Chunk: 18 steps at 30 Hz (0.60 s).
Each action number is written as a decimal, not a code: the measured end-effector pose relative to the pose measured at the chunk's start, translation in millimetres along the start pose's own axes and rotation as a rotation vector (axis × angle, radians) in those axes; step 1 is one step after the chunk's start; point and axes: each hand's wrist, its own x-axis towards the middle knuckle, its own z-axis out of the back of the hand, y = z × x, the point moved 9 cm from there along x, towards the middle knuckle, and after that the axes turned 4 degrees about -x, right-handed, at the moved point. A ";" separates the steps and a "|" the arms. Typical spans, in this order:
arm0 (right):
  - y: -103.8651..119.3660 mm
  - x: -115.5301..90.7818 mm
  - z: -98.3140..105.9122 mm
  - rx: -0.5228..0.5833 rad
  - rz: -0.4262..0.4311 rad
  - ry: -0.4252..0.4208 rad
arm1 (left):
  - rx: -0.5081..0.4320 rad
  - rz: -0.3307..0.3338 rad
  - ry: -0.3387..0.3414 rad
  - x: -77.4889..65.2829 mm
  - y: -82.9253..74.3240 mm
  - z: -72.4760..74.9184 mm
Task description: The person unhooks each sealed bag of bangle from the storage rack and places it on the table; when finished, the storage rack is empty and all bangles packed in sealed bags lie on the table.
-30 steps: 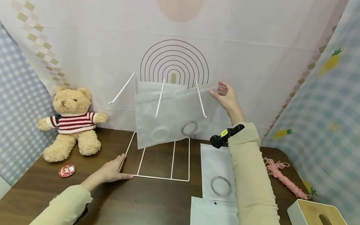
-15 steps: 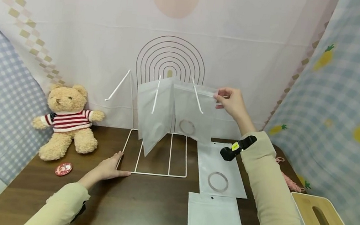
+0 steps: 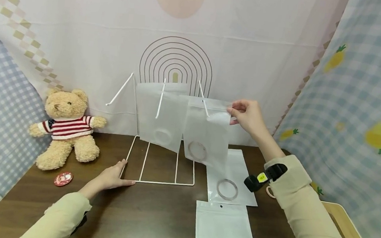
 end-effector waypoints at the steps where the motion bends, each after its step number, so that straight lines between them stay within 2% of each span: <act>1: 1.5 -4.1 1.7 -0.011 0.008 0.000 | 0.002 -0.002 -0.001 0.8 -0.3 -0.4; 7: 13.5 -25.2 7.3 -0.028 0.064 0.007 | 0.010 -0.011 -0.009 1.6 0.3 -0.2; 14: 18.7 -44.2 16.5 -0.022 0.050 -0.017 | 0.023 -0.018 -0.013 1.2 -3.1 1.6; 18: 19.6 -54.3 19.8 -0.038 0.063 0.016 | 0.035 -0.019 -0.018 1.5 -3.4 3.1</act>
